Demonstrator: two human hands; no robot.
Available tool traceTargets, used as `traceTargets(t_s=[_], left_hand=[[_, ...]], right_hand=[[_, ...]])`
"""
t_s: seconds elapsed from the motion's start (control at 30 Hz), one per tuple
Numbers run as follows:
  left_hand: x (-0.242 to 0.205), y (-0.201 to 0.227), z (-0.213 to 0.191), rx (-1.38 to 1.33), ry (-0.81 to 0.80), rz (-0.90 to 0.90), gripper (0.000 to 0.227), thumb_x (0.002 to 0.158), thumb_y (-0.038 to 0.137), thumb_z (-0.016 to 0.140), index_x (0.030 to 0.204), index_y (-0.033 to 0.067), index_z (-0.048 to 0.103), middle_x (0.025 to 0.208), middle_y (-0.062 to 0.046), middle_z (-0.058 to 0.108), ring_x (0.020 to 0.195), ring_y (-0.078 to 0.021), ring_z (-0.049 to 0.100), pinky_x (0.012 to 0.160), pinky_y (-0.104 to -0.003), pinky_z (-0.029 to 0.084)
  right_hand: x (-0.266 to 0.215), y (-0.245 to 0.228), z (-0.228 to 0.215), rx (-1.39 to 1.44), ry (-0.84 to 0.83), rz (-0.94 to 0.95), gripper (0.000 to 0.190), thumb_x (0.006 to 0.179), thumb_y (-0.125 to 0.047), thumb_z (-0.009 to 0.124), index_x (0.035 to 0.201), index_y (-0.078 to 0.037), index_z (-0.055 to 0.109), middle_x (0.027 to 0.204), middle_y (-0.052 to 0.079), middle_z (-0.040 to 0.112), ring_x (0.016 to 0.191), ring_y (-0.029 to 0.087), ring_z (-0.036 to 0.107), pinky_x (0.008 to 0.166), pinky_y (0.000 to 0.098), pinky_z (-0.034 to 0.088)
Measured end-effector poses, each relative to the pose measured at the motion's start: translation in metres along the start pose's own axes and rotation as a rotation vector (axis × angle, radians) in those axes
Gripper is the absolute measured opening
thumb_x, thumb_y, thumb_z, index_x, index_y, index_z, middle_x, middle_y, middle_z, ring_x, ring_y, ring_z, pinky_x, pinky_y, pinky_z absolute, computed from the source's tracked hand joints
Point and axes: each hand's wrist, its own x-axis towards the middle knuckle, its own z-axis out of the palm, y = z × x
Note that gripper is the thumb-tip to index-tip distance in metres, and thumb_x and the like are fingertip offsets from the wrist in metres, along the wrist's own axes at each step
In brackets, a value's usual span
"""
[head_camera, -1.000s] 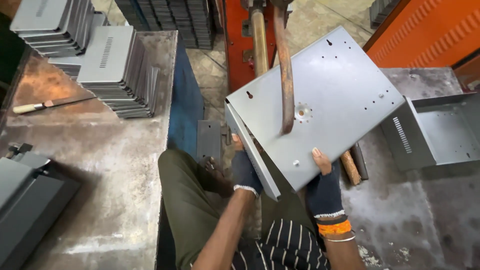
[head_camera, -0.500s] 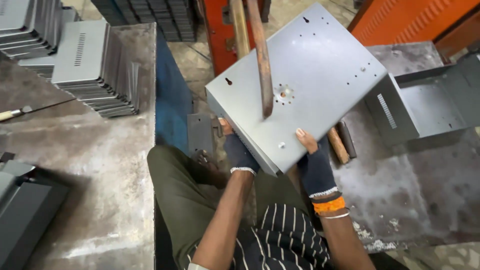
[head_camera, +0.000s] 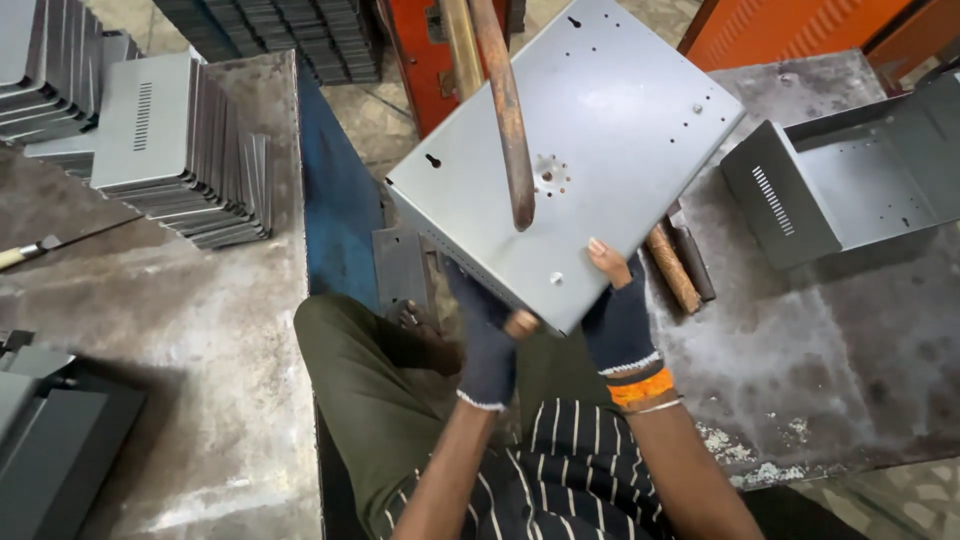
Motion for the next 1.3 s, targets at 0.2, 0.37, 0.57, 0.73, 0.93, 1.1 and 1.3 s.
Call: traceTargets(t_s=[0.2,0.37,0.57,0.73,0.93,1.1,1.3], left_hand=[[0.012,0.049,0.02,0.087,-0.215,-0.018,0.158,0.064,0.03,0.099,0.166,0.0141,-0.021,0.171,-0.014,0.02,0.15,-0.027,0.038,0.119,-0.041,0.042],[0.052,0.053,0.018,0.337,-0.241,0.182,0.156,0.058,0.029,0.098,0.172,0.0117,-0.007,0.174,-0.017,0.023,0.155,-0.0303,0.037,0.124,-0.044,0.042],[0.084,0.052,0.014,0.32,-0.327,0.19,0.156,0.057,0.033,0.099,0.171,0.011,-0.005,0.172,-0.019,0.025,0.152,-0.0306,0.04,0.12,-0.044,0.046],[0.089,0.062,0.02,0.196,-0.34,-0.016,0.157,0.056,0.033,0.102,0.169,0.0114,-0.006,0.167,-0.021,0.033,0.146,-0.0324,0.047,0.115,-0.045,0.05],[0.097,0.076,0.027,0.151,-0.359,-0.085,0.162,0.052,0.03,0.101,0.168,0.017,-0.012,0.166,-0.021,0.033,0.142,-0.034,0.05,0.109,-0.047,0.053],[0.103,0.071,0.02,0.14,-0.388,-0.1,0.16,0.057,0.028,0.101,0.168,0.0187,-0.014,0.168,-0.019,0.031,0.146,-0.0349,0.048,0.113,-0.046,0.051],[0.105,0.078,0.023,0.088,-0.445,-0.111,0.16,0.056,0.03,0.101,0.167,0.0182,-0.014,0.172,-0.015,0.018,0.148,-0.0307,0.04,0.114,-0.047,0.048]], right_hand=[[0.005,-0.017,0.057,0.013,-0.099,-0.021,0.04,0.088,-0.023,0.07,0.121,-0.004,0.061,0.113,0.007,0.066,0.106,0.021,0.065,0.097,0.0378,0.051],[0.019,-0.021,0.081,0.066,-0.162,-0.01,0.042,0.089,-0.024,0.071,0.123,-0.004,0.06,0.114,0.007,0.066,0.106,0.022,0.064,0.096,0.0403,0.05],[0.041,-0.012,0.079,0.094,-0.103,-0.092,0.042,0.091,-0.025,0.073,0.123,-0.003,0.059,0.117,0.005,0.064,0.112,0.02,0.061,0.103,0.0393,0.049],[0.04,-0.011,0.078,0.07,-0.107,-0.105,0.043,0.09,-0.027,0.072,0.124,-0.003,0.06,0.117,0.005,0.065,0.112,0.021,0.061,0.102,0.0399,0.048],[0.045,-0.008,0.076,0.12,-0.099,-0.09,0.044,0.09,-0.027,0.072,0.125,-0.004,0.059,0.122,0.005,0.062,0.117,0.02,0.058,0.105,0.0404,0.046],[0.035,-0.016,0.095,0.118,-0.089,-0.064,0.048,0.086,-0.028,0.071,0.126,-0.006,0.058,0.121,0.007,0.063,0.115,0.023,0.06,0.104,0.0438,0.047],[0.04,-0.009,0.087,0.14,-0.089,-0.099,0.049,0.09,-0.027,0.071,0.129,0.0,0.058,0.126,0.009,0.062,0.118,0.023,0.06,0.107,0.0417,0.047]])
